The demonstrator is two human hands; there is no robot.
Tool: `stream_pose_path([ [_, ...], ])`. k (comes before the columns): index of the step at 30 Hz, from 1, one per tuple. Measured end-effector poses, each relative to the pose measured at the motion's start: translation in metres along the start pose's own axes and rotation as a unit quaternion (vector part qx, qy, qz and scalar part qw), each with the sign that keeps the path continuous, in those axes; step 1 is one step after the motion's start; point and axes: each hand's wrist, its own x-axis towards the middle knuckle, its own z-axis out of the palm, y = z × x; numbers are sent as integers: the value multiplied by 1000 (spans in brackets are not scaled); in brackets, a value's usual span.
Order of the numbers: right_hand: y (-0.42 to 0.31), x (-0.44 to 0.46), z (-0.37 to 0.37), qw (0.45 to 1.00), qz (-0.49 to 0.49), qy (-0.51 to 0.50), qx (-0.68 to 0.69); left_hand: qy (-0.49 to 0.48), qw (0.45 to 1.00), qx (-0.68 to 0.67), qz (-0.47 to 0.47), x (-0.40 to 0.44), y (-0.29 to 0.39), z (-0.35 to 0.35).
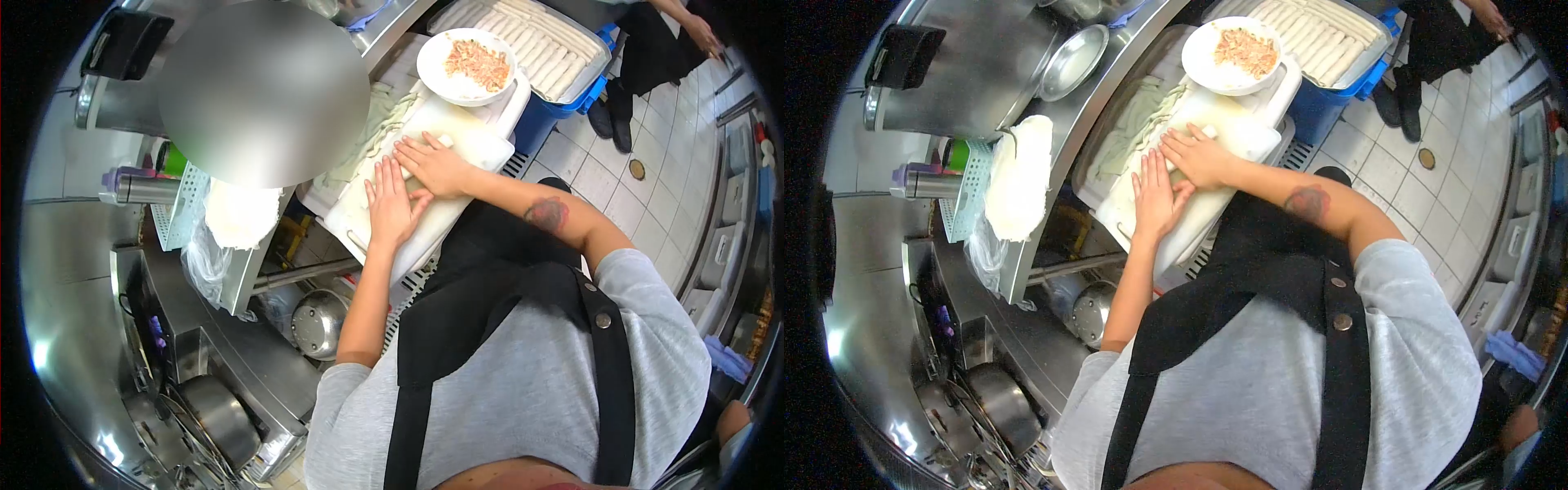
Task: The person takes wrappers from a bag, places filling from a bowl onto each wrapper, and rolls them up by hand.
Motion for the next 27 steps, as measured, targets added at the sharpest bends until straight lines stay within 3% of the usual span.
stream_pose_path([
  [8, 18, 41, -11, 999, 3, -42, -22, -65, 997, 8, -36, 43, -27, -8],
  [12, 0, -8, 5, 998, -17, 58, 25, -33, 999, 0, 0, -1, 4, -11],
  [16, -22, -51, -15, 996, -38, 83, 24, -1, 998, -63, 6, -49, 40, -19],
  [18, -22, -52, -19, 995, -33, 89, 39, 32, 994, -108, 7, -64, 56, -28],
  [19, -23, -47, -30, 990, -8, 128, 50, 103, 992, -77, 22, -69, 66, -32],
  [20, -21, -44, -39, 992, 4, 113, 52, 97, 982, -163, 2, -71, 74, -35],
  [22, -14, -38, -51, 995, 24, 84, 54, 93, 939, -329, -38, -72, 84, -35],
  [23, -10, -36, -50, 998, 31, 27, 54, 101, 930, -350, -41, -68, 83, -25],
  [24, -10, -35, -49, 998, 28, -5, 50, 69, 859, -490, -129, -64, 83, -13],
  [26, -6, -31, -51, 997, 26, -65, 34, 4, 633, -726, -268, -55, 82, 6],
  [27, -8, -36, -52, 998, 20, -37, 55, 3, 554, -775, -304, -48, 88, -5],
])
